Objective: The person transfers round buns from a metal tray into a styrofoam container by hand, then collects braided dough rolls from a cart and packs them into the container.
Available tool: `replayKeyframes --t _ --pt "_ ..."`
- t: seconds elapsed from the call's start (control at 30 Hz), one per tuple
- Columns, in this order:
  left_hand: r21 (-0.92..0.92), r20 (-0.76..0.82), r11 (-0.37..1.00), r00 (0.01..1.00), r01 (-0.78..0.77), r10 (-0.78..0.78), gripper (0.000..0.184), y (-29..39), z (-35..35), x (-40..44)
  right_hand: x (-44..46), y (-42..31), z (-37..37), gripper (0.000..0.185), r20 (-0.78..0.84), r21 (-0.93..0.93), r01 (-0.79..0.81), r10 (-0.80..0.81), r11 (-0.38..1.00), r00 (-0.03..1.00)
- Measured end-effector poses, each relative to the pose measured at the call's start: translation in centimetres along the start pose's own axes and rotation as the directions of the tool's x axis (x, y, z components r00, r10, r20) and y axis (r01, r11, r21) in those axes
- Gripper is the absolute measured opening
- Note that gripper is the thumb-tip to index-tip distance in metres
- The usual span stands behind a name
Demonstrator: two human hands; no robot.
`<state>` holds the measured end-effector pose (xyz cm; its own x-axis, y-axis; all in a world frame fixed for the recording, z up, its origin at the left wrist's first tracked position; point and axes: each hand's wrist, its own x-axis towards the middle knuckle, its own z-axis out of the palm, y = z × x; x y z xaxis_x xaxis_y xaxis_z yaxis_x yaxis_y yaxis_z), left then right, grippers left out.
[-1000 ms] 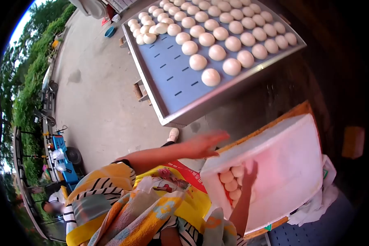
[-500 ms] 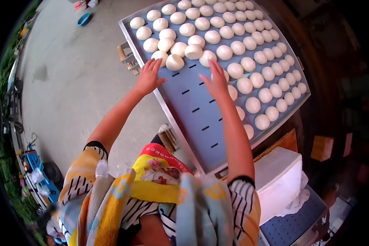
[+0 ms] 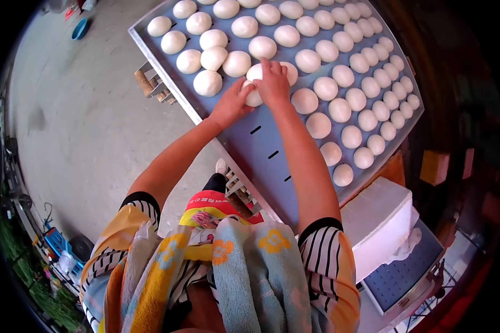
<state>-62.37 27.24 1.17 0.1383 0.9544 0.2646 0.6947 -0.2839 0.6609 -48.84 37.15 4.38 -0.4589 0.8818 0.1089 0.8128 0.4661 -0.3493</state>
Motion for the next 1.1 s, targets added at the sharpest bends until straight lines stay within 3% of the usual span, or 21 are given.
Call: replayKeyframes --t 0.07,0.1,0.2,0.23,0.33,0.37,0.43,0.47,0.53,0.6,0.73,0.77,0.87,0.97,1.0,1.03,1.1 --pt "-0.193 0.008 0.979 0.998 0.061 -0.060 0.061 1.2 0.3 0.8 0.2 0.7 -1.1 0.045 0.091 -0.033 0.048 -0.045 0.998 0.995" --pt "-0.141 -0.076 0.989 0.996 0.041 -0.052 0.059 1.4 0.4 1.1 0.6 1.0 -1.2 0.047 0.083 -0.060 0.081 -0.076 0.995 0.994" --pt "-0.236 0.131 0.943 0.969 0.236 -0.210 0.058 2.0 -1.1 0.0 0.5 1.6 -1.5 0.050 0.161 -0.037 0.220 -0.212 0.975 0.964" --pt "-0.237 0.210 0.923 0.944 0.303 -0.255 0.058 3.0 -2.5 -0.8 -0.5 1.4 -1.7 0.048 0.195 -0.124 0.298 -0.271 0.946 0.943" --pt "-0.174 0.392 0.868 0.841 0.465 -0.372 0.058 3.4 -4.1 -3.7 -2.8 2.6 1.7 0.046 0.018 -0.041 0.254 -0.253 0.966 0.967" --pt "-0.114 0.415 0.882 0.829 0.457 -0.376 0.059 3.6 -4.6 -4.0 -3.8 3.2 1.9 0.046 -0.120 0.071 0.248 -0.239 0.966 0.964" --pt "-0.051 0.388 0.915 0.852 0.401 -0.351 0.059 3.5 -4.8 -3.6 -7.3 3.3 -1.5 0.048 -0.140 0.231 0.085 -0.053 0.969 0.989" --pt "-0.032 0.385 0.927 0.860 0.374 -0.334 0.059 3.6 -4.5 -3.6 -10.3 3.3 -3.4 0.049 -0.129 0.303 -0.006 0.047 0.953 0.991" --pt "-0.092 0.410 0.947 0.878 0.308 -0.246 0.060 4.3 -3.1 -2.6 -17.1 3.6 -6.8 0.055 0.070 0.295 -0.241 0.231 0.924 0.970" --pt "-0.194 0.491 0.945 0.860 0.262 -0.138 0.058 6.5 -1.4 -1.9 -23.7 4.1 -6.6 0.059 0.020 0.292 -0.326 0.335 0.899 0.942" --pt "-0.210 0.669 0.976 0.721 -0.050 0.180 0.061 9.8 5.8 -1.8 -28.9 3.6 -4.6 0.061 -0.101 0.273 -0.480 0.521 0.834 0.847" --pt "-0.091 0.752 0.993 0.648 -0.081 0.122 0.068 11.1 6.0 -1.9 -29.0 3.3 -3.8 0.060 -0.125 0.271 -0.509 0.554 0.817 0.823" --pt "-0.076 0.753 0.994 0.649 -0.079 0.110 0.076 10.8 6.0 -1.8 -29.7 3.3 -2.2 0.065 -0.099 0.224 -0.605 0.635 0.764 0.766" --pt "-0.052 0.559 0.959 0.787 -0.279 0.260 0.081 9.7 0.5 -0.5 -29.0 1.1 -4.4 0.077 -0.023 0.083 -0.692 0.696 0.717 0.718" --pt "0.046 0.451 0.939 0.846 -0.340 0.284 0.083 8.1 -1.6 1.1 -28.3 0.6 -5.2 0.081 -0.008 0.011 -0.719 0.719 0.695 0.695" --pt "0.142 0.340 0.913 0.886 -0.381 0.317 0.085 5.7 -3.8 2.5 -27.4 0.4 -4.8 0.084 -0.034 0.035 -0.671 0.672 0.740 0.740" --pt "0.331 0.180 0.933 0.980 -0.139 0.082 0.086 -1.8 -7.2 5.2 -26.4 -0.3 -4.1 0.090 -0.078 0.069 -0.578 0.582 0.813 0.810"
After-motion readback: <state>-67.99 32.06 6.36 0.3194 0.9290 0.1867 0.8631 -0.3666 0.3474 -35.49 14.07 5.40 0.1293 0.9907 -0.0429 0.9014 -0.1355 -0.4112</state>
